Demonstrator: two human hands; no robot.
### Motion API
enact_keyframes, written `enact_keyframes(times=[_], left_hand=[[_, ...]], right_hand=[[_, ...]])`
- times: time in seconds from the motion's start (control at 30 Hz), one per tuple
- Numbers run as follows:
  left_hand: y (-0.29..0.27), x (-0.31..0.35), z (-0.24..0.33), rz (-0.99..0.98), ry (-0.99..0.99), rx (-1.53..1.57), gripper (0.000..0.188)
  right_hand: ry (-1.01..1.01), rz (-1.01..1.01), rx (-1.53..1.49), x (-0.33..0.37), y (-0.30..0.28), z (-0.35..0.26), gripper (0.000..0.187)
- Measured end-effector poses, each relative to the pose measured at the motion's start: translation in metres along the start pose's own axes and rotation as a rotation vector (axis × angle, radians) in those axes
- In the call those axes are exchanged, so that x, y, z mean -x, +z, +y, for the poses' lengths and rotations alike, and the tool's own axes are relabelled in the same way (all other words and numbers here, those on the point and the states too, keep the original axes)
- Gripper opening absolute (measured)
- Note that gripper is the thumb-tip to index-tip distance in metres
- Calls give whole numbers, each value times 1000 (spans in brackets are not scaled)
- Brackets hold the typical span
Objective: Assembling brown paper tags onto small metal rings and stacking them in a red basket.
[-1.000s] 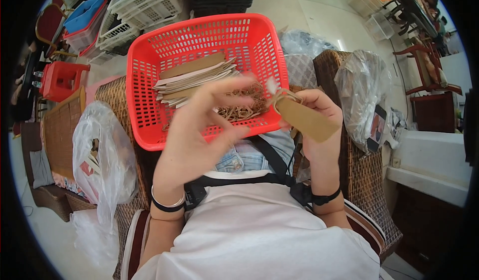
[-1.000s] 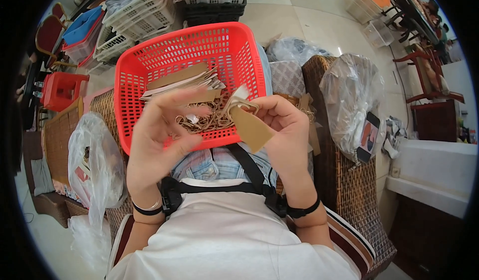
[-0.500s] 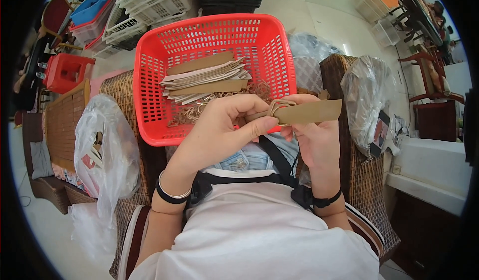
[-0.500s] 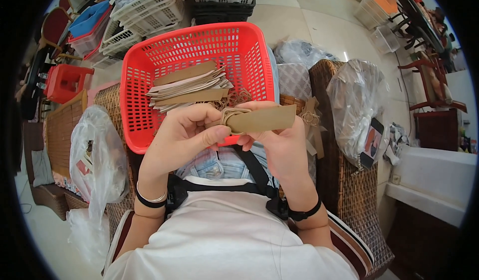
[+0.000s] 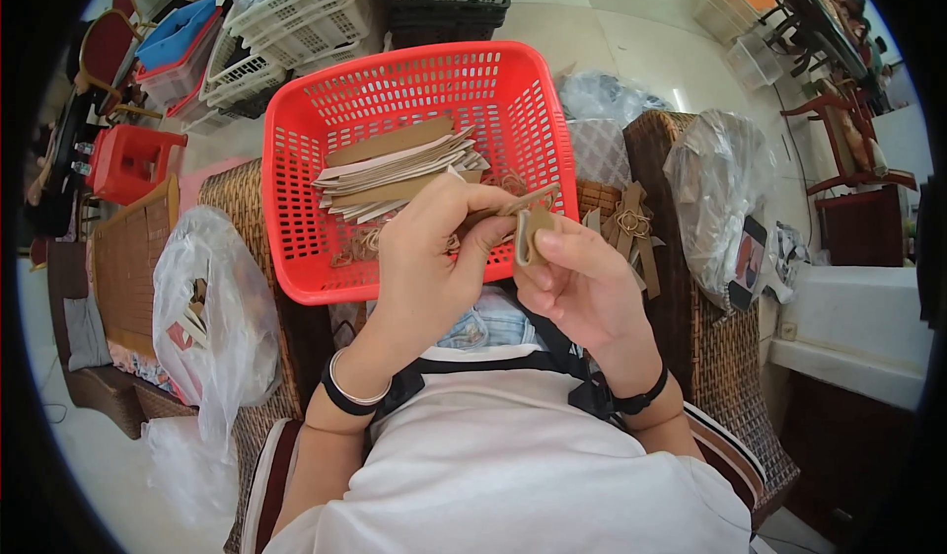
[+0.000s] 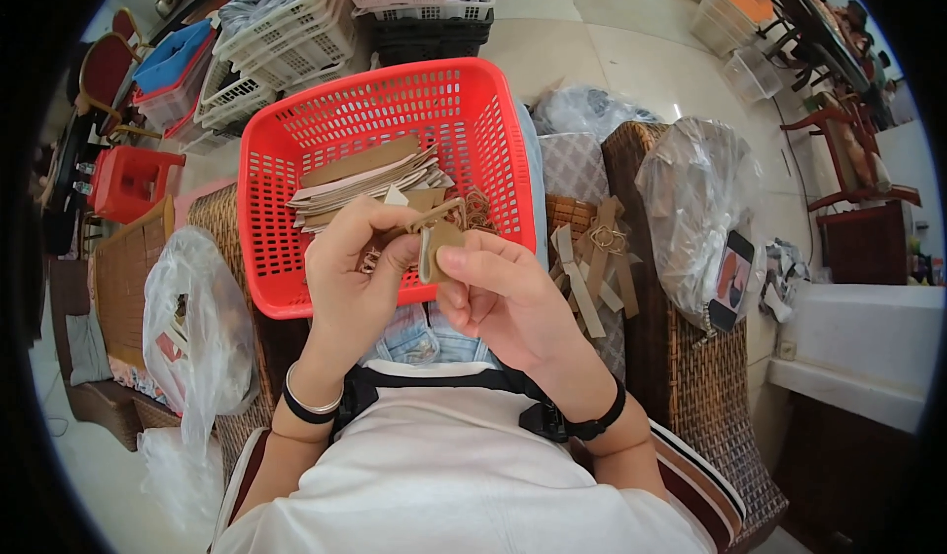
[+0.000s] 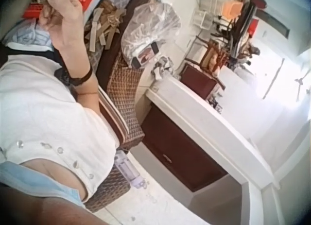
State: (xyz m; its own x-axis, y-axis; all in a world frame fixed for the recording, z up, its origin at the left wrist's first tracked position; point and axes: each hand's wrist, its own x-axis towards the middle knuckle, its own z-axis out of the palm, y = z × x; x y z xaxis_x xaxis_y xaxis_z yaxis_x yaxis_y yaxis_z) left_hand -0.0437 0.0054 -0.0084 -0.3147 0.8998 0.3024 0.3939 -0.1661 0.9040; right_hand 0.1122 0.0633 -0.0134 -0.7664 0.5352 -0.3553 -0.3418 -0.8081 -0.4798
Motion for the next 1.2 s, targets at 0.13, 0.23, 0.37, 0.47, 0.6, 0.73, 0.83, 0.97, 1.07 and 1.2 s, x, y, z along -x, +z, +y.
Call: enact_keyframes(times=[0.13, 0.23, 0.37, 0.47, 0.6, 0.73, 0.83, 0.97, 1.07, 1.2], left_hand=[[3, -4, -5, 38, 22, -10, 14], [-6, -7, -9, 31, 124, -83, 15], [-10, -2, 0, 40, 300, -157, 21], [-6, 8, 4, -28, 373, -133, 26], [-5, 17, 19, -65, 320, -49, 18], [-10, 12, 13, -182, 206, 29, 14], [-8, 9, 11, -262, 219, 79, 13], [0, 11, 8, -326, 279, 119, 11], [2, 4, 11, -395, 158, 226, 10], [9, -3, 8, -361, -127, 452, 5]], right_hand=[[61, -104, -61, -13, -5, -5, 12], [98, -168, -111, -23, -4, -8, 11], [28, -183, -62, -26, -22, -1, 13], [-326, 62, 321, -16, -26, 5, 19], [-384, 86, 514, 5, -20, 1, 45], [-335, -149, 248, 5, -19, -6, 26], [-210, -109, 116, 1, -28, -7, 22], [-389, -49, 288, 1, -43, -21, 16], [-648, 186, 388, 9, -38, -25, 12], [-513, 133, 299, 14, -21, -30, 26]])
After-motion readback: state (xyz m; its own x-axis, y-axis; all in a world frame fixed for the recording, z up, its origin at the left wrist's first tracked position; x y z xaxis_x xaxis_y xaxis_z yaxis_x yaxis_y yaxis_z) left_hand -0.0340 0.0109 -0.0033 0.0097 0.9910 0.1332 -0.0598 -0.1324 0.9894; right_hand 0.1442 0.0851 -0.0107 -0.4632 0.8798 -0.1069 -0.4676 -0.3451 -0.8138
